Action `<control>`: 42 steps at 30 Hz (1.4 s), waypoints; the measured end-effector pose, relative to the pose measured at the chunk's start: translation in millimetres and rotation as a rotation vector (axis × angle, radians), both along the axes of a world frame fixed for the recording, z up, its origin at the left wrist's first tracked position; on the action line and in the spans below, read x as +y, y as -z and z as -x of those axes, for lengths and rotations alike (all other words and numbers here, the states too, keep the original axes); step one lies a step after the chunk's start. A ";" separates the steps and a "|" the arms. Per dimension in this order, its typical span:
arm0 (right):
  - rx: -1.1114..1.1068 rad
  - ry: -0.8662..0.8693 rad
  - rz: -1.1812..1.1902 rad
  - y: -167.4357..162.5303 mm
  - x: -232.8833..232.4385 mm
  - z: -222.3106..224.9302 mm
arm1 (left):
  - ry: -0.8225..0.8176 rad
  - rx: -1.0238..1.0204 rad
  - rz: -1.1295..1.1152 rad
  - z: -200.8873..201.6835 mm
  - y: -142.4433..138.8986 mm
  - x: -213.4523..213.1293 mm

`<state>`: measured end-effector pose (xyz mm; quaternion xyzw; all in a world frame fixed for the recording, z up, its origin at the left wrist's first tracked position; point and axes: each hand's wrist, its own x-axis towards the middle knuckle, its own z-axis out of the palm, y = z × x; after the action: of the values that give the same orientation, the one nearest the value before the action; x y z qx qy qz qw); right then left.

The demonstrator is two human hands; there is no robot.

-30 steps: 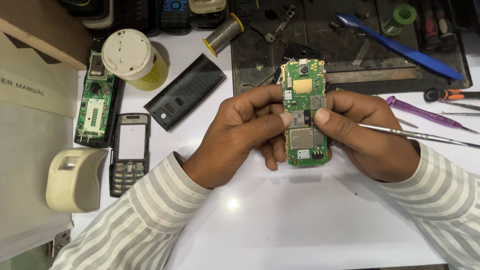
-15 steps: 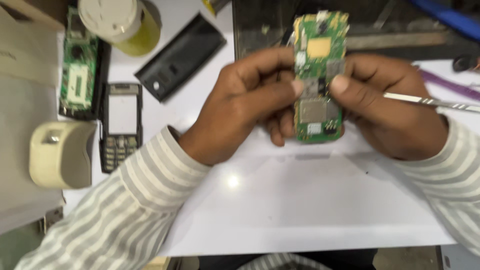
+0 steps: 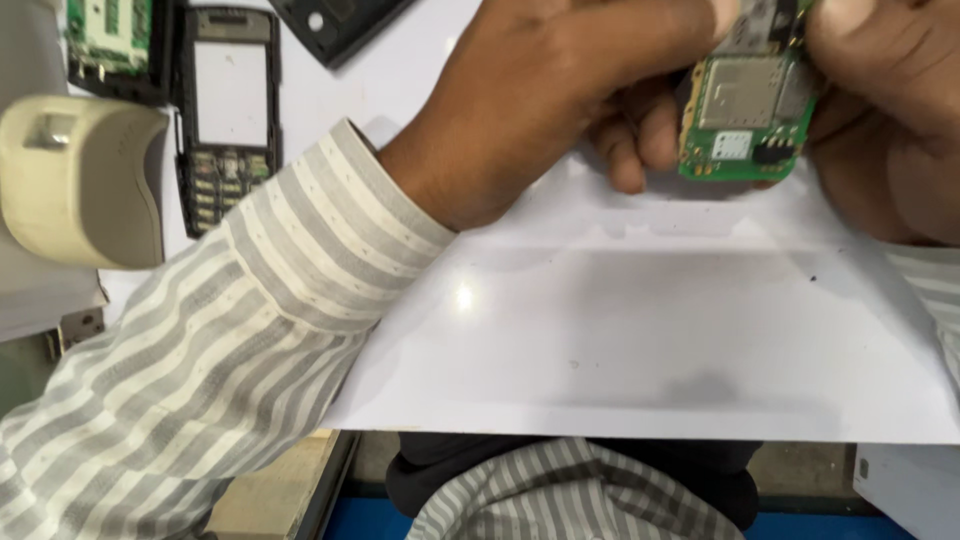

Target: The person pries open the housing of a feature phone using a screwdriver and a metal spudger, separates the front cover and keypad, and lifts the logic board out of the casing. They then hold the exposed circuit board and scrape and probe its surface and connectors with the metal tool while the empty shell and other phone parts lie on the workbench.

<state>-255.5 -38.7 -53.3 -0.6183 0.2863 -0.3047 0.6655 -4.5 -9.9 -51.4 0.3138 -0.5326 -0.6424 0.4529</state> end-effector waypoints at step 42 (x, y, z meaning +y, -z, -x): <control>0.076 0.044 -0.103 -44.4 -1.0 -8.1 | 0.040 0.080 -0.120 6.6 -31.7 -4.2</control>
<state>-247.4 -39.7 -8.9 -0.5880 0.3402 -0.2801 0.6783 -11.2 -14.1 -19.7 0.3039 -0.4806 -0.6941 0.4414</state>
